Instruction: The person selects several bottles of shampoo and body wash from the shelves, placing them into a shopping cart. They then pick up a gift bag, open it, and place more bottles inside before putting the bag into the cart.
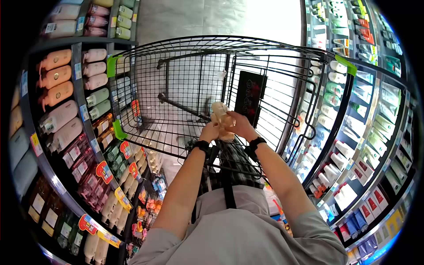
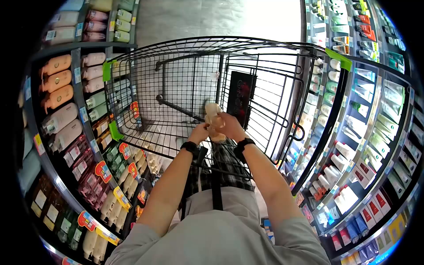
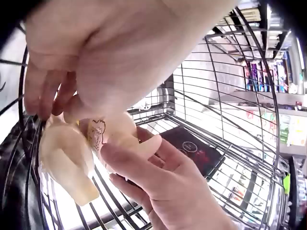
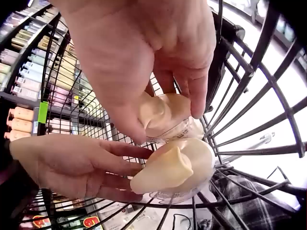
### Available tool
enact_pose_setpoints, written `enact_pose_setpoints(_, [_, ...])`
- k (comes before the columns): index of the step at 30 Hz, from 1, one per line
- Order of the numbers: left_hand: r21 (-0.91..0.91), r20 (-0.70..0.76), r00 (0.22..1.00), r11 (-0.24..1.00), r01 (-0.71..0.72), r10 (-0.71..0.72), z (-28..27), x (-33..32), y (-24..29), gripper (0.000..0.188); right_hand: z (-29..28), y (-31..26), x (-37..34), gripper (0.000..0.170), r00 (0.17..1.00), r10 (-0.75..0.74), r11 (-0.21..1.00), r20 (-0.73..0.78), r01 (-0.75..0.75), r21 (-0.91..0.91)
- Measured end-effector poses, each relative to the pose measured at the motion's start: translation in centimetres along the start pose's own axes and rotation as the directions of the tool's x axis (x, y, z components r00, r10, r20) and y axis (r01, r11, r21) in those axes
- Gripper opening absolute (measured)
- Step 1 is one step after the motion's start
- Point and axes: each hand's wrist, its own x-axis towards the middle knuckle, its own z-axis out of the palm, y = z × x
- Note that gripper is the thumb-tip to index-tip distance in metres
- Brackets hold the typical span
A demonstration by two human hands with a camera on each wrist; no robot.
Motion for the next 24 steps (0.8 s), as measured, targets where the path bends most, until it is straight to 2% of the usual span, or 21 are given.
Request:
enact_pose_setpoints(2, [-0.024, -0.045, 0.999, 0.999, -0.03, 0.029, -0.8, -0.5, 0.4, 0.04, 0.0, 0.3, -0.1, 0.078, 1.0, -0.025, 0.999, -0.017, 0.025, 0.026])
enact_pose_setpoints(5, [-0.045, -0.09, 0.994, 0.997, -0.068, 0.064, -3.5, -2.7, 1.5, 0.041, -1.0, -0.9, -0.5, 0.092, 0.991, 0.104, 0.994, 0.082, -0.1, -0.047])
enact_pose_setpoints(7, [-0.034, -0.127, 0.984, 0.991, -0.132, 0.127, -5.6, -4.4, 2.1, 0.043, -1.3, -0.8, -0.6, 0.087, 0.993, 0.116, 0.993, 0.038, -0.115, -0.03])
enact_pose_setpoints(9, [-0.064, -0.15, 0.978, 0.985, -0.158, 0.147, -7.8, -6.5, 2.2, 0.043, -1.3, 0.1, -0.3, 0.067, 0.993, 0.063, 0.997, -0.097, -0.067, -0.04])
enact_pose_setpoints(11, [-0.134, -0.223, 0.951, 0.959, -0.249, 0.216, -9.7, -8.7, 1.6, 0.044, -1.8, -0.2, -0.7, 0.055, 0.969, -0.012, 0.999, -0.248, 0.004, -0.032])
enact_pose_setpoints(12, [-0.205, -0.198, 0.955, 0.943, -0.262, 0.222, -10.5, -9.0, 0.5, 0.045, -1.7, 0.6, -0.6, 0.053, 0.954, -0.035, 0.999, -0.297, 0.04, 0.01])
enact_pose_setpoints(15, [-0.201, -0.273, 0.939, 0.942, -0.27, 0.21, -12.6, -14.3, 0.0, 0.044, -2.2, -1.5, -1.4, 0.049, 0.925, -0.044, 0.983, -0.377, 0.108, 0.148])
enact_pose_setpoints(16, [-0.199, -0.322, 0.9, 0.909, -0.368, 0.294, -12.8, -14.7, -1.9, 0.042, -2.3, -2.1, -1.6, 0.048, 0.92, -0.059, 0.981, -0.387, 0.126, 0.149])
enact_pose_setpoints(19, [-0.294, -0.4, 0.859, 0.842, -0.452, 0.321, -13.3, -16.4, -6.7, 0.041, -1.5, -4.7, -2.0, 0.044, 0.892, -0.13, 0.972, -0.434, 0.2, 0.12])
enact_pose_setpoints(20, [-0.256, -0.44, 0.821, 0.826, -0.503, 0.363, -13.5, -17.7, -8.2, 0.041, -1.0, -5.9, -2.2, 0.043, 0.894, -0.155, 0.972, -0.421, 0.214, 0.099])
enact_pose_setpoints(21, [-0.267, -0.456, 0.826, 0.835, -0.481, 0.33, -13.6, -18.2, -9.9, 0.04, -0.4, -7.8, -2.6, 0.042, 0.896, -0.183, 0.969, -0.405, 0.233, 0.078])
enact_pose_setpoints(23, [-0.414, -0.5, 0.815, 0.745, -0.523, 0.294, -13.7, -22.7, -11.5, 0.033, 1.7, -12.0, -4.0, 0.038, 0.895, -0.274, 0.942, -0.353, 0.324, 0.089])
enact_pose_setpoints(24, [-0.321, -0.546, 0.748, 0.73, -0.603, 0.378, -13.8, -23.0, -13.6, 0.032, 3.3, -14.0, -4.4, 0.037, 0.889, -0.297, 0.938, -0.347, 0.34, 0.068])
